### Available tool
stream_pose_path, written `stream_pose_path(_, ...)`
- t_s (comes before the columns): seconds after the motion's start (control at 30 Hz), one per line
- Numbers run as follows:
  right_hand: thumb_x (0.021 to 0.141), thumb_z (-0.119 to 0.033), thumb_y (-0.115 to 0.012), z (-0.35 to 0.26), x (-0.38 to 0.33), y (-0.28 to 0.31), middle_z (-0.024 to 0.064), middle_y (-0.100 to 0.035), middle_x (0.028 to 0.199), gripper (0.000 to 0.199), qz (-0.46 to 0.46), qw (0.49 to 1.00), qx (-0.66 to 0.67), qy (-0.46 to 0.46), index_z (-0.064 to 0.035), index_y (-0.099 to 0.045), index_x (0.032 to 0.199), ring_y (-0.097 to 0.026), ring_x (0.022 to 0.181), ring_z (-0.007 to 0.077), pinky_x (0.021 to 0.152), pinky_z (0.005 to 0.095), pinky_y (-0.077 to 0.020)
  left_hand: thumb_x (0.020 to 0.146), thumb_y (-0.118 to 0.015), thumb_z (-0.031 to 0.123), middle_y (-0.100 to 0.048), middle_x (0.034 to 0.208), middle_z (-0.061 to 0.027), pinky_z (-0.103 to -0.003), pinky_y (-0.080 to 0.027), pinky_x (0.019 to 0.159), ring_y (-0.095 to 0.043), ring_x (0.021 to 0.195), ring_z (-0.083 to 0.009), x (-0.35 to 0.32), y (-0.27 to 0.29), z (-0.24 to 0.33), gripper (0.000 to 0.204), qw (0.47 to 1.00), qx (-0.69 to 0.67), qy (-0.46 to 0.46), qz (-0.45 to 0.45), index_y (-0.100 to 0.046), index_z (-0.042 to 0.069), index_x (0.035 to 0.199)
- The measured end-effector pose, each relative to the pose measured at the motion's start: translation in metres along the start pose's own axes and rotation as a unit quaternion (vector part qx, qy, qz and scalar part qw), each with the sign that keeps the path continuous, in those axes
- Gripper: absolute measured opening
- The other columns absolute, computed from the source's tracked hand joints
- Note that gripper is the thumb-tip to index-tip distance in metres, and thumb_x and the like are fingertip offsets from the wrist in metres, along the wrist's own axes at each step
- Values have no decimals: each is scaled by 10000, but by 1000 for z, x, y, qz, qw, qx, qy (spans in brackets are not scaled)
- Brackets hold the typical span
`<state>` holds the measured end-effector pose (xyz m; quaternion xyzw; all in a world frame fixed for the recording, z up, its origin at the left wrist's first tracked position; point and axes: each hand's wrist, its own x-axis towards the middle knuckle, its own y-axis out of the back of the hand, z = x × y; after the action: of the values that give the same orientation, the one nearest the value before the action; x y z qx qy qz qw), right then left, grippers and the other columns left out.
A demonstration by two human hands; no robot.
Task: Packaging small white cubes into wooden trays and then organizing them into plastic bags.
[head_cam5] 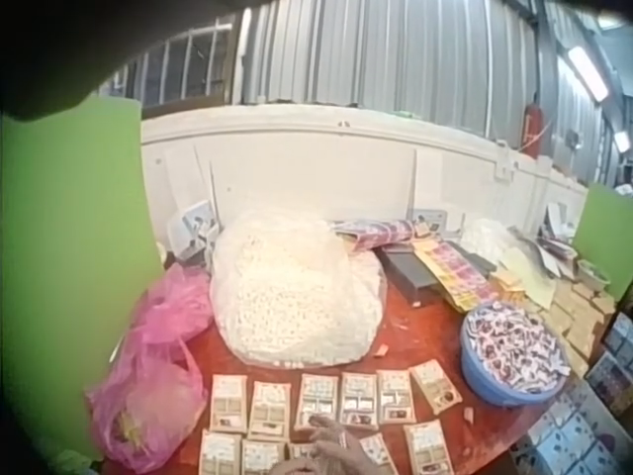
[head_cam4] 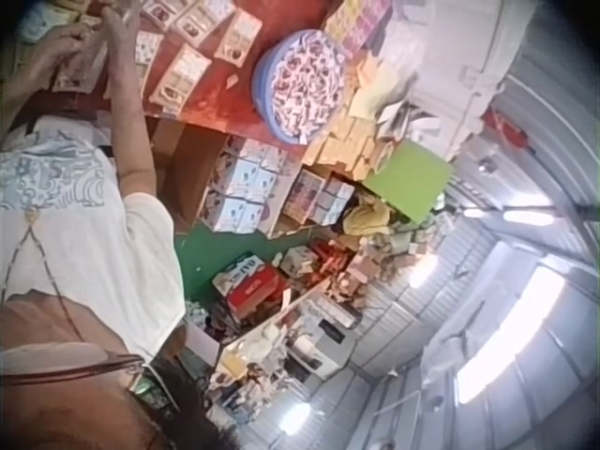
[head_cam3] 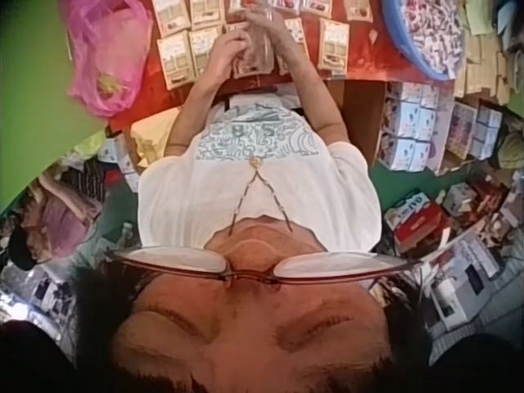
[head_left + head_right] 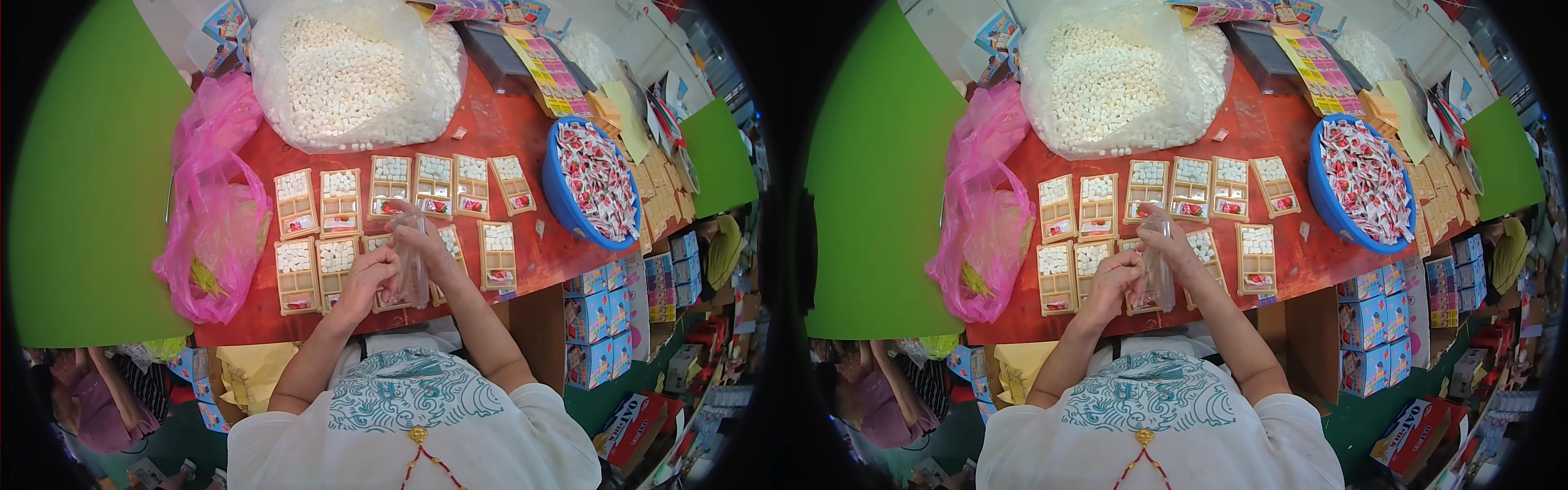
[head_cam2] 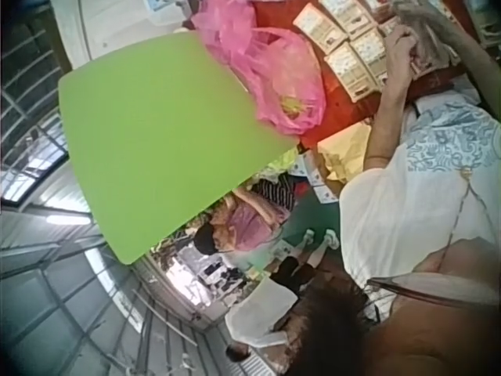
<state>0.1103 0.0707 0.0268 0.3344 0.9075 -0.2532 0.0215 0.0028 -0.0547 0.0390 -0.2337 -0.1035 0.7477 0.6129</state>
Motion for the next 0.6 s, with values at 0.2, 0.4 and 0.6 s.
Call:
stream_pose_path(0.2, 775, -304, -674, -1, 4, 2, 74, -560, 1045, 738, -3, 1000, -12, -7, -42, -365, 1391, -584, 890, 167, 832, 324, -467, 889, -493, 142, -510, 643, -37, -213, -383, 460, -481, 508, -104, 0, 4, 3, 116, 998, -61, 13, 8, -522, 32, 870)
stream_pose_path(0.4, 776, -319, -680, 1, 4, -2, 57, -516, 1019, 738, 4, 1000, -26, 1, -36, -371, 1384, -544, 897, 153, 813, 297, -435, 930, -486, 134, -507, 695, -2, -213, -382, 533, -474, 578, -80, 2, 5, 2, 124, 1000, 12, -7, 6, -526, 48, 850)
stream_pose_path(0.6, 756, -312, -690, 3, 8, 4, 86, -559, 1068, 786, -8, 1000, -6, 5, -26, -335, 1396, -590, 926, 169, 835, 321, -483, 942, -493, 148, -540, 696, -28, -215, -423, 515, -508, 559, -91, 1, 6, 3, 132, 1000, 9, -22, 14, -537, 40, 879)
